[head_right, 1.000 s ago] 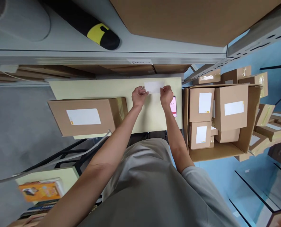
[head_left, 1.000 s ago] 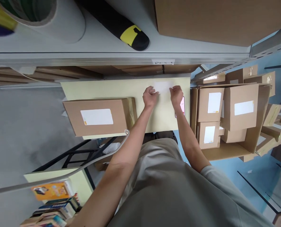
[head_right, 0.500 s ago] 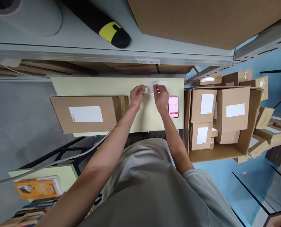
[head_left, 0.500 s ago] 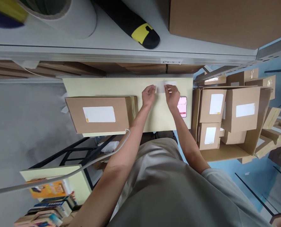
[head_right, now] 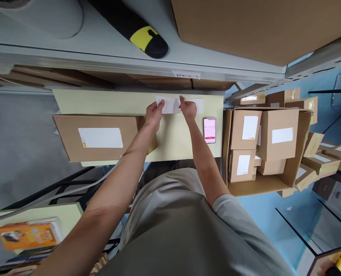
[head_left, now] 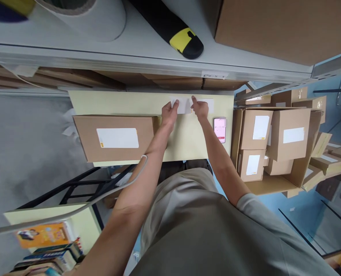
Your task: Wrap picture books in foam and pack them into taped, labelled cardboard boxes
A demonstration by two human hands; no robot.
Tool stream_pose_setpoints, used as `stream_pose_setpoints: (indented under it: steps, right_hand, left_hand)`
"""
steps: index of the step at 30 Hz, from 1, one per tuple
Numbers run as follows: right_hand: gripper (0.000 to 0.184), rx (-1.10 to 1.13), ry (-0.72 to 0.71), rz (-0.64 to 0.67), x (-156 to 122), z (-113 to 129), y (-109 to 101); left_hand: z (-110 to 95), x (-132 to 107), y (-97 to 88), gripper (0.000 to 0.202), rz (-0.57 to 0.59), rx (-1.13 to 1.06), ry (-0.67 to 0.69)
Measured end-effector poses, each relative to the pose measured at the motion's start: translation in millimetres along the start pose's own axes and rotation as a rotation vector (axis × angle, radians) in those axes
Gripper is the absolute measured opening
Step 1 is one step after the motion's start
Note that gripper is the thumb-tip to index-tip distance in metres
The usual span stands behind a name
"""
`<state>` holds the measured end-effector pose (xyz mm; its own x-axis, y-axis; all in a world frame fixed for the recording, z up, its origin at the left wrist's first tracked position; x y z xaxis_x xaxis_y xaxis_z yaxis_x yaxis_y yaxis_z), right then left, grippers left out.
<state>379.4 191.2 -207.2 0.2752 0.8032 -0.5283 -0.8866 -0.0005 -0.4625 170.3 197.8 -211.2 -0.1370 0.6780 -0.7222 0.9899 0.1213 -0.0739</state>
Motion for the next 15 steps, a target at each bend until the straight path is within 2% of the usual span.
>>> stream_pose_setpoints:
  steps: [4, 10, 15]
  right_hand:
    - [0.06, -0.02, 0.076, -0.004, 15, -8, 10]
    - [0.057, -0.035, 0.071, -0.014, 16, -8, 9]
    - [0.056, -0.061, 0.07, -0.022, 18, -7, 9]
  left_hand:
    - [2, 5, -5.2, 0.06, -0.023, -0.011, 0.013]
    - [3, 13, -0.8, 0.06, -0.023, -0.014, 0.013]
    - [-4, 17, 2.6, 0.063, -0.05, -0.019, 0.088]
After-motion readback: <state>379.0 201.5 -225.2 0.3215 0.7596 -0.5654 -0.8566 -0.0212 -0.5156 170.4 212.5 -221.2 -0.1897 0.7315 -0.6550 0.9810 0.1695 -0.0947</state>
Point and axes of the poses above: each hand's wrist, its own x-axis towards the middle knuckle, its own y-axis out of the palm, z = x × y, the point moved 9 cm from there along x, towards the middle knuckle, and after that the axes turned 13 degrees about -y, right-handed, at the moved point
